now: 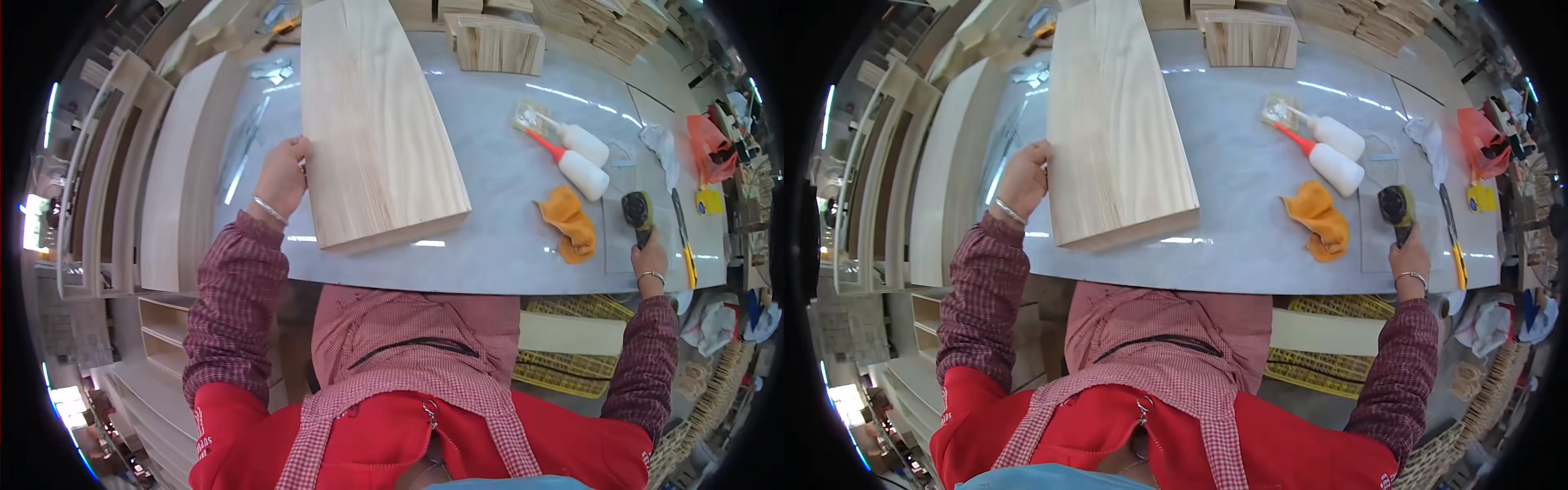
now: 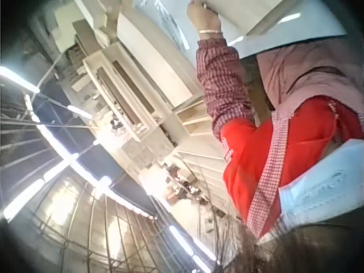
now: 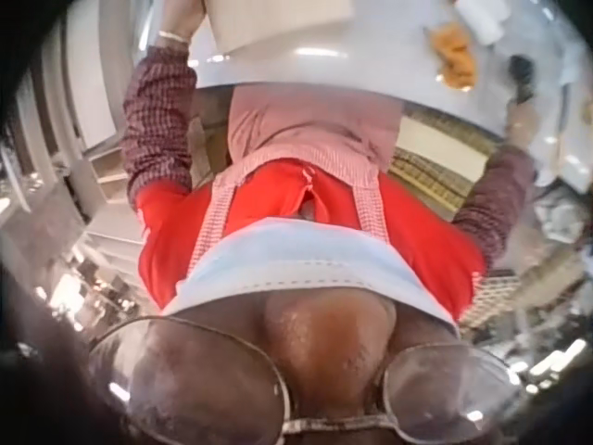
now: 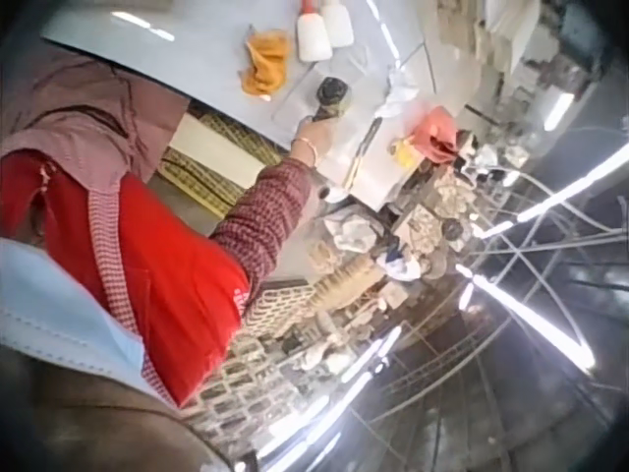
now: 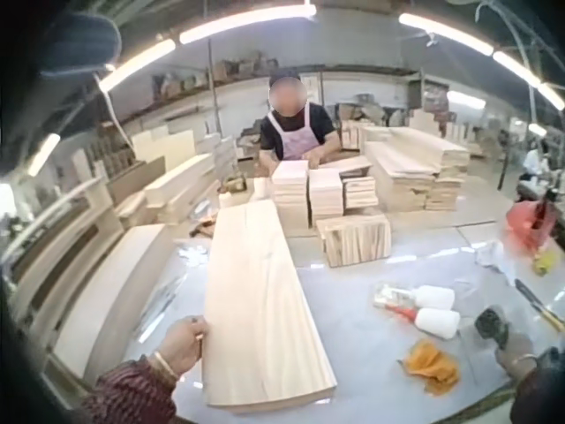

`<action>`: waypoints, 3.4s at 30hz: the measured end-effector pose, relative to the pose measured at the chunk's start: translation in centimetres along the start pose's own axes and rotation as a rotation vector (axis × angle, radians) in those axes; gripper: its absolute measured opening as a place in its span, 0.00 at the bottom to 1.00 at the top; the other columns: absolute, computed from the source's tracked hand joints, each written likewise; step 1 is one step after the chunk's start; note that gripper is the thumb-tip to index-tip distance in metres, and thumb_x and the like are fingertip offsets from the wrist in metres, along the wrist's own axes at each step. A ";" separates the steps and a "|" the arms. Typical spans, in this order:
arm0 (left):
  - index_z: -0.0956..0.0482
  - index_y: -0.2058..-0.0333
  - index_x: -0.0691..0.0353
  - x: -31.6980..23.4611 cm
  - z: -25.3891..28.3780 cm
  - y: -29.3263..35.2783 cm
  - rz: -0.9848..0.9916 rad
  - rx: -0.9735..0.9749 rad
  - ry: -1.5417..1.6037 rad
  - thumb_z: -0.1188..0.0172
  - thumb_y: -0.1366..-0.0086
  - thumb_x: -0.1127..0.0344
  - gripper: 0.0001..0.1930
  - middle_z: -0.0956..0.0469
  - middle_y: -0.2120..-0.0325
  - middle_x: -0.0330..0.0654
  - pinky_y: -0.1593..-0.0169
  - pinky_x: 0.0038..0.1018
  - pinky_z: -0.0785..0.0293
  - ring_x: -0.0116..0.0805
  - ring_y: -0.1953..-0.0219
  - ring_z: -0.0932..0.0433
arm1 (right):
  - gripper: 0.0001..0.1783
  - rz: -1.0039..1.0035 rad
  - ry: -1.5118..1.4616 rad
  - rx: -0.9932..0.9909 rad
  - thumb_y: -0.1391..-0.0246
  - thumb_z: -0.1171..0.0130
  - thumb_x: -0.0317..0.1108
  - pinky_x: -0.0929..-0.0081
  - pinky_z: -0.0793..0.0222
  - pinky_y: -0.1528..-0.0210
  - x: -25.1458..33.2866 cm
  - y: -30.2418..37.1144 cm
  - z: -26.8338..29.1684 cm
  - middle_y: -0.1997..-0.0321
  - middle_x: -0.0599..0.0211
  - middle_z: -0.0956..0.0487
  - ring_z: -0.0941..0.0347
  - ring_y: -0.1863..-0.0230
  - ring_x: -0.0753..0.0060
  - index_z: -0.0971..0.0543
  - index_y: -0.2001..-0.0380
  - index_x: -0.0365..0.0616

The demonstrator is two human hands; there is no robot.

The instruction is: Applying glue to wooden planks and securing them together using a pneumatic nail gun to build boxes.

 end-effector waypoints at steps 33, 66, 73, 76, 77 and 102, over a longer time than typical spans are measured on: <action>0.25 0.75 0.62 -17.3 -2.9 13.4 -0.986 0.458 -1.110 0.41 0.42 0.65 0.07 0.30 0.85 0.32 0.77 0.22 0.42 0.26 0.85 0.38 | 0.26 1.141 -0.637 -0.402 0.59 0.35 0.40 0.74 0.33 0.59 18.0 11.5 25.7 0.64 0.64 0.23 0.30 0.67 0.64 0.24 0.54 0.42; 0.31 0.50 0.69 -0.5 -17.3 -6.4 -0.482 0.342 -0.440 0.41 0.41 0.66 0.22 0.27 0.53 0.47 0.47 0.27 0.32 0.36 0.52 0.29 | 0.17 0.520 -1.027 0.482 0.54 0.41 0.43 0.70 0.32 0.70 36.6 3.8 4.6 0.78 0.63 0.22 0.28 0.76 0.63 0.20 0.73 0.38; 0.34 0.47 0.75 0.7 -24.8 -14.5 -0.322 0.227 -0.454 0.41 0.44 0.64 0.28 0.29 0.50 0.53 0.48 0.27 0.32 0.40 0.51 0.29 | 0.22 0.366 -1.041 0.053 0.55 0.42 0.43 0.69 0.30 0.59 32.1 -14.2 4.7 0.66 0.62 0.19 0.25 0.65 0.60 0.21 0.58 0.43; 0.33 0.48 0.77 1.1 -25.9 -16.8 -0.321 0.117 -0.516 0.41 0.46 0.63 0.29 0.28 0.52 0.55 0.51 0.27 0.30 0.41 0.54 0.27 | 0.27 0.230 -1.053 0.046 0.56 0.42 0.42 0.70 0.30 0.54 32.2 -19.5 3.9 0.58 0.58 0.20 0.25 0.58 0.59 0.24 0.52 0.41; 0.32 0.49 0.77 1.2 -26.4 -17.3 -0.312 0.110 -0.506 0.42 0.46 0.63 0.28 0.28 0.52 0.55 0.52 0.28 0.29 0.42 0.55 0.27 | 0.28 0.192 -1.041 -0.004 0.57 0.42 0.41 0.70 0.30 0.52 32.3 -20.9 3.9 0.57 0.57 0.21 0.25 0.57 0.58 0.25 0.51 0.40; 0.27 0.69 0.64 0.3 -27.7 -8.0 -0.639 0.216 -0.297 0.42 0.52 0.67 0.10 0.28 0.78 0.42 0.73 0.30 0.35 0.37 0.78 0.32 | 0.24 0.195 -1.451 0.215 0.51 0.40 0.36 0.82 0.31 0.66 29.0 -14.1 8.1 0.62 0.61 0.21 0.28 0.65 0.73 0.25 0.51 0.36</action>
Point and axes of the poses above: each hand's wrist, its own y-axis away from the middle knuckle, its own z-axis out of the back of the hand, x = y × z, the point moved 4 cm from there along -y, towards the middle knuckle
